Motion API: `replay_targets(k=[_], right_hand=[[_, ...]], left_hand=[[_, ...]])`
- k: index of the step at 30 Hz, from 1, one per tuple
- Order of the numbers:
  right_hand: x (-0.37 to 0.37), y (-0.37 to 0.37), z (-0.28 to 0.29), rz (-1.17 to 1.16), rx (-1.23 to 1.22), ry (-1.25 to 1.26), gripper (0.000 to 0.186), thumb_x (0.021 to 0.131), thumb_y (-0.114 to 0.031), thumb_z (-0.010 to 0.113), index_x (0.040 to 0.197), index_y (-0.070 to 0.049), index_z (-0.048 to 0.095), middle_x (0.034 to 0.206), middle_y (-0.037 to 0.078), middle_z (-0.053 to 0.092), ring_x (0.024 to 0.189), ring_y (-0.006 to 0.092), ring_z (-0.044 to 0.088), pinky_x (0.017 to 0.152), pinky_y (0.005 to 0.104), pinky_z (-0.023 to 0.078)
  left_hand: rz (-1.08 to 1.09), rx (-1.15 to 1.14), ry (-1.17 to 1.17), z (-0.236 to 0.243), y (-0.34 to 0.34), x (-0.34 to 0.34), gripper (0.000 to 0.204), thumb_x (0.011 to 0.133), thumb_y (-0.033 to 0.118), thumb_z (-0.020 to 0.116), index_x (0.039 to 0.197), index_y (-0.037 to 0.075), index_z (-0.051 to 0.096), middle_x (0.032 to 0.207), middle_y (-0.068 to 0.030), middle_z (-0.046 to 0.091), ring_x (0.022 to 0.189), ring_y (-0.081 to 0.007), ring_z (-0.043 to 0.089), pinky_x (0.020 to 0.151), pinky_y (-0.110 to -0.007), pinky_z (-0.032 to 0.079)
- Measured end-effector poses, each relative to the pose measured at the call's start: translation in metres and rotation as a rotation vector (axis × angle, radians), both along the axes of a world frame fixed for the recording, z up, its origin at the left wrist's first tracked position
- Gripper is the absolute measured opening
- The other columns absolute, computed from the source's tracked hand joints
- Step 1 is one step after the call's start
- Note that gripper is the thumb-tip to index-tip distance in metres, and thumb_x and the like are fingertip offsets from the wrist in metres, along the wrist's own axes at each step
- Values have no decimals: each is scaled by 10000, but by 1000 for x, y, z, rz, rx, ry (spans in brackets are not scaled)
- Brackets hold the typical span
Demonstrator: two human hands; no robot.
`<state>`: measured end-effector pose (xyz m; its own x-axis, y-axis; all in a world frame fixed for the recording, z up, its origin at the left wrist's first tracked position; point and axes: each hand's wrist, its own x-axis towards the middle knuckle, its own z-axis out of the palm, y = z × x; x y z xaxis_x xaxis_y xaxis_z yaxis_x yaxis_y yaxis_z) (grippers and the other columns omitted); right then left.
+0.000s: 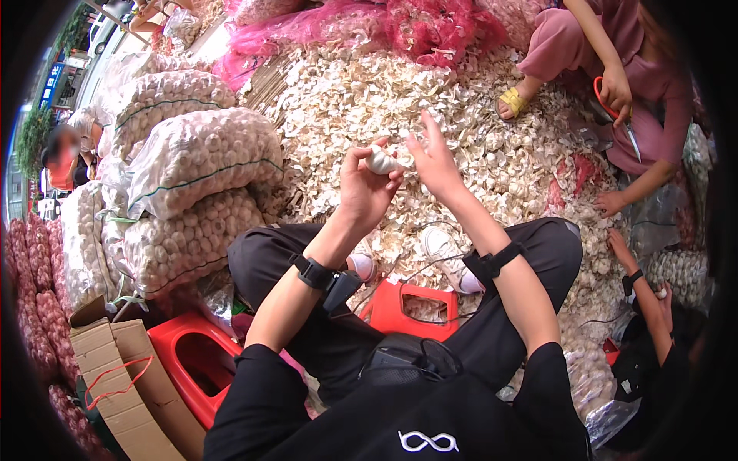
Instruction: Peeling individual garlic cloves from whole bulbs in a commercial or processing environment.
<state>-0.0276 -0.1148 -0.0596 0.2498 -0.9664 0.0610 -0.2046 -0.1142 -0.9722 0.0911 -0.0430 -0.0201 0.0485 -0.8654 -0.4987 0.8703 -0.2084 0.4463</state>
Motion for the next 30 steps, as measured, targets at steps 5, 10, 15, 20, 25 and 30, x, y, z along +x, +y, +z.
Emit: replay_targets(k=[5, 10, 15, 20, 25, 30], right_hand=[[10, 19, 17, 447, -262, 56, 548, 867, -353, 658, 1270, 4, 556, 1238, 230, 579, 1177, 340, 545, 979, 381, 439], [22, 26, 20, 373, -382, -30, 374, 909, -251, 620, 1183, 3, 626, 1117, 182, 661, 998, 316, 656, 845, 362, 515], [24, 31, 13, 309, -64, -43, 283, 941, -216, 578, 1117, -12, 661, 930, 145, 705, 749, 267, 704, 660, 326, 545], [33, 34, -4, 18, 21, 11, 472, 929, -316, 609, 1296, -35, 517, 1100, 129, 668, 941, 177, 660, 780, 317, 523], [48, 39, 9, 378, 252, -128, 671, 898, -384, 632, 1429, -81, 355, 840, 104, 658, 757, 166, 631, 675, 339, 518], [50, 39, 1, 208, 144, -118, 514, 861, -294, 574, 1289, -15, 514, 940, 185, 675, 868, 257, 663, 768, 363, 504]], left_hand=[[-5, -45, 88, -13, 6, 26, 404, 862, 308, 485, 1122, 5, 545, 986, -102, 599, 802, -223, 557, 766, -317, 457], [-62, 94, 63, -7, 8, 27, 539, 919, 589, 488, 1009, 69, 595, 812, -34, 617, 664, -119, 530, 611, -243, 425], [-96, 74, 59, -11, 13, 26, 493, 930, 620, 437, 838, 152, 563, 613, 40, 549, 443, -74, 402, 396, -200, 254], [-23, 67, -729, -38, 2, 23, 469, 1026, 459, 320, 1193, 105, 579, 713, 11, 567, 541, -68, 484, 480, -224, 382], [13, -1, -323, -22, 18, 48, 416, 1025, 298, 383, 1350, 47, 448, 1181, -89, 598, 1101, -190, 595, 954, -336, 482], [-49, -92, -476, -9, 12, 38, 456, 1019, 222, 404, 1429, 27, 359, 1278, -120, 540, 1154, -194, 559, 980, -318, 462]])
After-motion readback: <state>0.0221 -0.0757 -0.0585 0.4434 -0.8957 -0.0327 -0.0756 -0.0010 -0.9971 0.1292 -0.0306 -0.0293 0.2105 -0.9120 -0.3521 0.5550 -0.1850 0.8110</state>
